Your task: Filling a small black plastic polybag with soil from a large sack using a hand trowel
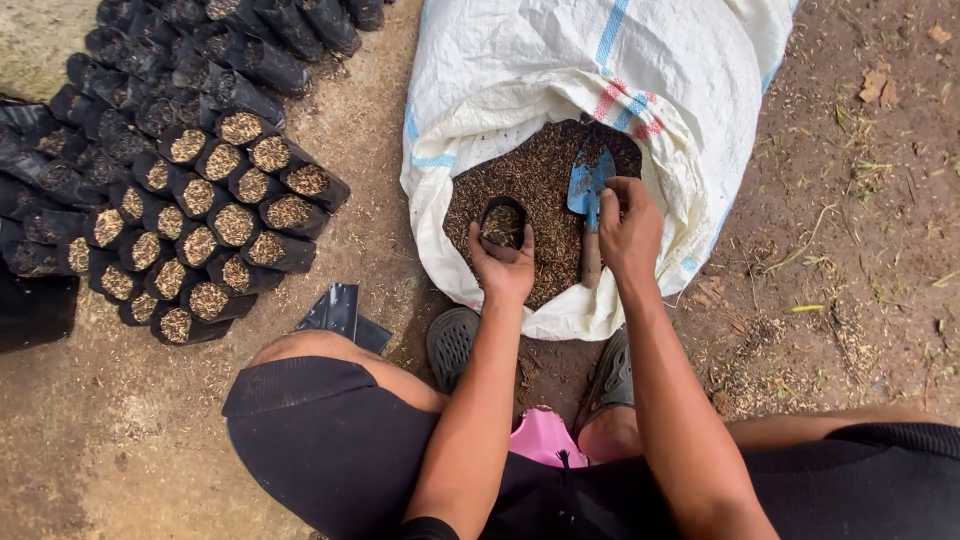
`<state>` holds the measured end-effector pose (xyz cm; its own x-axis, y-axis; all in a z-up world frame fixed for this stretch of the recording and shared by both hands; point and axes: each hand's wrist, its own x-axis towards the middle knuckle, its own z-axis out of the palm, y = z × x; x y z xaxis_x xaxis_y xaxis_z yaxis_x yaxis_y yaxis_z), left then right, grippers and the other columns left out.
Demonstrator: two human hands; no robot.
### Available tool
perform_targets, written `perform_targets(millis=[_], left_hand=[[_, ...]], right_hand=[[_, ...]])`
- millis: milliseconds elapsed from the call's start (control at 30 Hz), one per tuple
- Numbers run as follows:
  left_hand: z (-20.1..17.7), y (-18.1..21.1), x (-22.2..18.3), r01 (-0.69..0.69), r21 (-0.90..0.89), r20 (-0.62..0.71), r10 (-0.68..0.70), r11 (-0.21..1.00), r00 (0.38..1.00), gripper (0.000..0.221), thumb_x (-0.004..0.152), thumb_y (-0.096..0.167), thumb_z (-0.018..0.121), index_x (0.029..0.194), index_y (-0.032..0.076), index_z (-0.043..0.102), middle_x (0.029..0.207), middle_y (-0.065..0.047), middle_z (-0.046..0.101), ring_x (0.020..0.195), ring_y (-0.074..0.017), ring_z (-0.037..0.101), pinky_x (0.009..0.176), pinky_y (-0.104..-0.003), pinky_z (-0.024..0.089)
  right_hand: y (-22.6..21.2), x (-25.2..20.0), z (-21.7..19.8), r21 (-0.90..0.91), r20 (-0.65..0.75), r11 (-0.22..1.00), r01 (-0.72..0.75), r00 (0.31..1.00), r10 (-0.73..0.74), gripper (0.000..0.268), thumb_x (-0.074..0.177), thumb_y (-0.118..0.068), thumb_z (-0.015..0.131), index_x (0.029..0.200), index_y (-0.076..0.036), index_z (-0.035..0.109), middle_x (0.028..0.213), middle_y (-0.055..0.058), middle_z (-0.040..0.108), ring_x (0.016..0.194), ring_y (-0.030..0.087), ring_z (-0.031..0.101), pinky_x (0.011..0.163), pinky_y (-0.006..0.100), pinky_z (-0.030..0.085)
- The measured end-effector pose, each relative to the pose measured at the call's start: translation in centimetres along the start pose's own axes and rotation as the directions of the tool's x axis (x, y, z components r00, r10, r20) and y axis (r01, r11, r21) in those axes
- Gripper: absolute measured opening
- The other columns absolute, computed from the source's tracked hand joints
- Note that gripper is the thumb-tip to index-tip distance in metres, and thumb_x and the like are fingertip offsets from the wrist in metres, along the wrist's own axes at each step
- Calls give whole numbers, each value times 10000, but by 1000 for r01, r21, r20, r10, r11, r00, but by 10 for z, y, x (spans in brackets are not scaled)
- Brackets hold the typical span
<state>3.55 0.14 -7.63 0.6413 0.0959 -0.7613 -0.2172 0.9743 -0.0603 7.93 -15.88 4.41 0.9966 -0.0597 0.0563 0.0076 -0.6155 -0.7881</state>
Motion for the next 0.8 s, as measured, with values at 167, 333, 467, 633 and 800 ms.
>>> perform_targets(millis=[167,333,467,633,800], left_hand=[[-25,11,31,-5,7,-67,6,1000,998,587,904,627,700,1308,235,532,1364,-98,627,1161,-268,657,969,-385,586],[-23,11,29,-8,27,-173,13,1000,985,673,805,680,770,1272,266,518,1277,-46,640,1076,-224,658,920,-345,582],[-12,9,24,-10,17,-156,13,1000,988,631,833,633,766,1248,233,508,1264,-64,633,1073,-229,656,888,-333,570],[-7,11,17,-8,1,-154,8,1000,988,671,805,627,799,1250,220,504,1253,-86,634,1073,-240,650,891,-340,567],[-8,16,13,-16,0,-135,16,1000,991,648,789,605,828,1217,241,507,1242,-53,616,1018,-239,632,875,-347,582]], right_hand=[[133,-28,65,-407,296,888,-212,890,348,534,1004,-464,634,1189,21,509,1057,305,649,1032,490,689,866,614,576],[129,-24,61,-451,262,854,-259,876,405,567,811,-370,746,1131,37,515,1050,291,629,959,504,706,819,633,593],[65,-9,3,-480,138,860,-170,954,266,383,908,-79,655,1222,-35,440,1000,231,572,874,443,691,705,568,605],[19,-44,-44,-616,156,761,-205,914,373,418,979,-255,721,1313,-106,517,985,182,583,861,352,683,700,490,592],[83,-114,-3,-409,317,784,-468,733,602,512,859,-321,717,1341,-158,666,859,200,737,838,369,739,682,503,570]])
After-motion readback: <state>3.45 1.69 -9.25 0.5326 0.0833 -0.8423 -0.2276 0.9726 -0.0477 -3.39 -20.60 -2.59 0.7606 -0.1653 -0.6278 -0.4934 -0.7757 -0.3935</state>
